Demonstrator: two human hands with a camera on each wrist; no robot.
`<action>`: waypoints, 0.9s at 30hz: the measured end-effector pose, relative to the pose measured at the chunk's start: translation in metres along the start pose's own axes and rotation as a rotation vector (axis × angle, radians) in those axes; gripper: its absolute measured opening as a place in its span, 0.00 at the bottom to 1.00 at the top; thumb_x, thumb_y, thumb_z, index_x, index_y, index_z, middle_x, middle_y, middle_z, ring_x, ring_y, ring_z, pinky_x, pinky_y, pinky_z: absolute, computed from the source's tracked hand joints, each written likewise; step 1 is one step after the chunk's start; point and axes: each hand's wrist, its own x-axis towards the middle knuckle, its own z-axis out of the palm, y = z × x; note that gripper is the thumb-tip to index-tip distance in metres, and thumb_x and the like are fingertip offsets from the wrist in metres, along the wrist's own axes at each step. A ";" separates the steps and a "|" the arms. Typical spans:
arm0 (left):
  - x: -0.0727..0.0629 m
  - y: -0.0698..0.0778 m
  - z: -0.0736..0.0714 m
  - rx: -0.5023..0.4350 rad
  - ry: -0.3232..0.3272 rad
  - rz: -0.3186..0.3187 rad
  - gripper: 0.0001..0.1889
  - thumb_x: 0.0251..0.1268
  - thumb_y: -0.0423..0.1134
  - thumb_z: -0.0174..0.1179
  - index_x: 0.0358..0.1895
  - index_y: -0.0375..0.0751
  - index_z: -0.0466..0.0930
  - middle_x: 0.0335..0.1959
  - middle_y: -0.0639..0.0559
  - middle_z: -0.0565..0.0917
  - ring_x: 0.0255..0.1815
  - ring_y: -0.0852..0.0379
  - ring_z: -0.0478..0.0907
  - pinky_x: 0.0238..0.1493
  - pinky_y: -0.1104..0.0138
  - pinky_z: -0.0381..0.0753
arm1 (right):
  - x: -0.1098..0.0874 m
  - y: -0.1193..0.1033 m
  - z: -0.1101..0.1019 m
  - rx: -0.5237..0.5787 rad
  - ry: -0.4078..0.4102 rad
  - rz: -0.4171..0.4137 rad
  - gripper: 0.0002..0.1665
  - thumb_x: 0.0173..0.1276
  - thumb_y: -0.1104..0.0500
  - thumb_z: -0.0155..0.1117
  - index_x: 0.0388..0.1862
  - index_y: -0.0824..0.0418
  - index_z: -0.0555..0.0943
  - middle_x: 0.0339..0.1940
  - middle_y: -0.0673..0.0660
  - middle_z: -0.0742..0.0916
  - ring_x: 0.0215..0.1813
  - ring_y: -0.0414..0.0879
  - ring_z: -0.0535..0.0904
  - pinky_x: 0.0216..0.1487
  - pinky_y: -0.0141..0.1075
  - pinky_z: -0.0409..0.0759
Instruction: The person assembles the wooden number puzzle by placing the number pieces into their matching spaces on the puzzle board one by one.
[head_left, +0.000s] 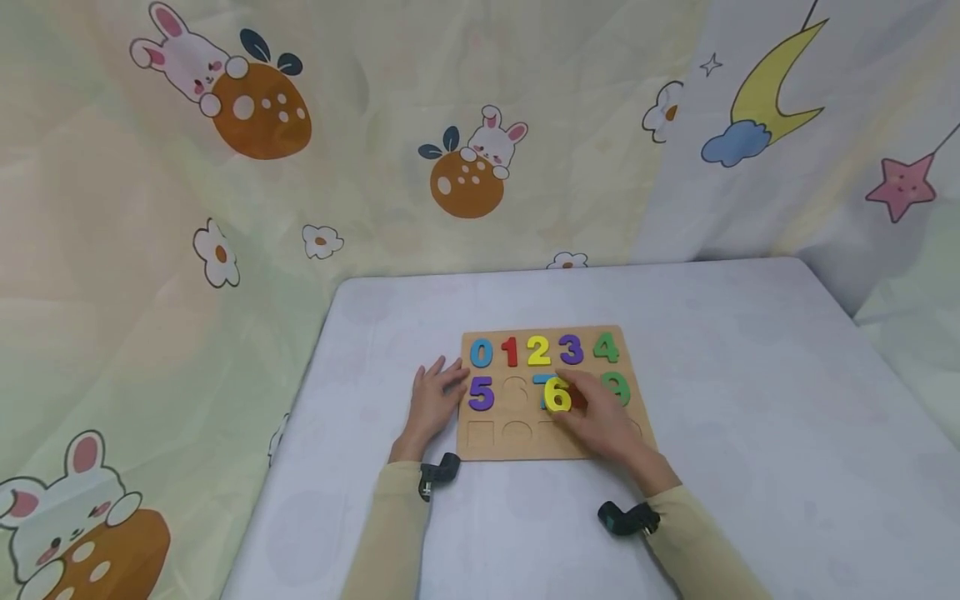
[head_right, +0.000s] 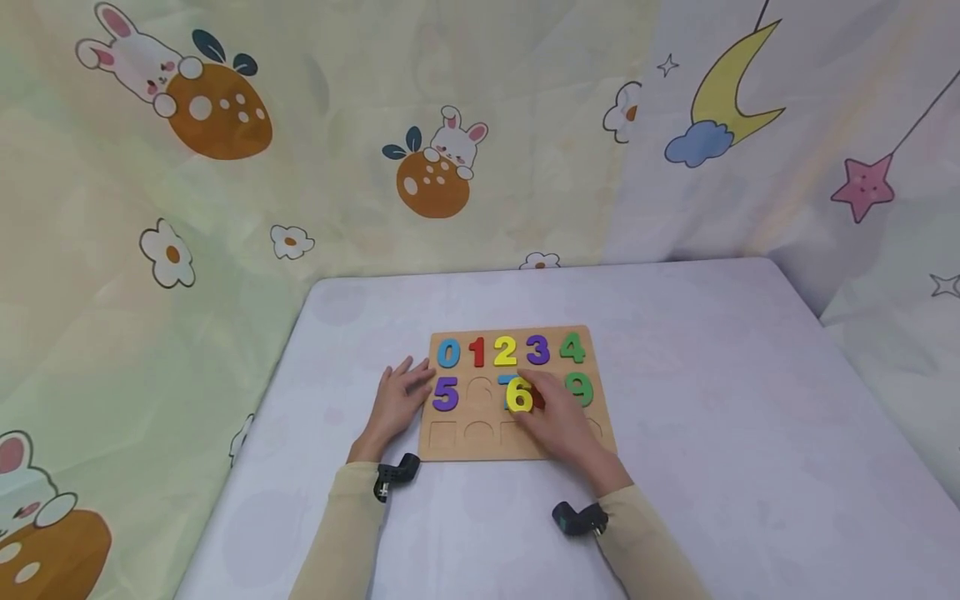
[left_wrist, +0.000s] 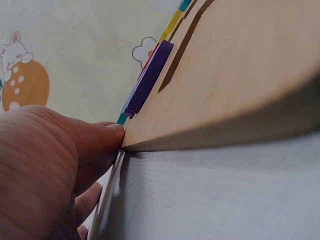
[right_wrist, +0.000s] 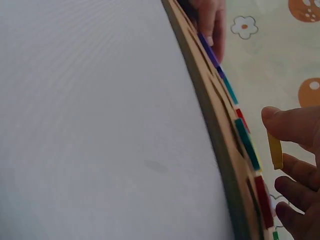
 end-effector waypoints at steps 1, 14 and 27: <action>0.000 0.000 0.000 -0.002 0.002 0.005 0.15 0.67 0.38 0.62 0.56 0.46 0.82 0.67 0.54 0.75 0.77 0.50 0.56 0.79 0.53 0.35 | 0.001 -0.001 0.002 0.000 -0.007 -0.001 0.40 0.59 0.59 0.75 0.69 0.59 0.70 0.62 0.58 0.78 0.61 0.52 0.74 0.62 0.48 0.78; -0.002 -0.001 0.000 0.009 0.014 0.014 0.15 0.67 0.37 0.62 0.56 0.45 0.83 0.66 0.53 0.75 0.76 0.49 0.57 0.79 0.52 0.36 | 0.010 -0.006 0.023 0.016 -0.022 0.015 0.41 0.57 0.58 0.76 0.69 0.58 0.70 0.65 0.57 0.77 0.68 0.53 0.71 0.69 0.49 0.71; -0.002 0.000 0.000 -0.003 0.019 0.035 0.15 0.67 0.36 0.62 0.56 0.44 0.83 0.66 0.52 0.75 0.76 0.47 0.57 0.79 0.50 0.36 | 0.020 -0.012 0.033 -0.005 -0.039 0.017 0.40 0.57 0.56 0.77 0.68 0.55 0.72 0.65 0.55 0.77 0.69 0.52 0.70 0.69 0.49 0.71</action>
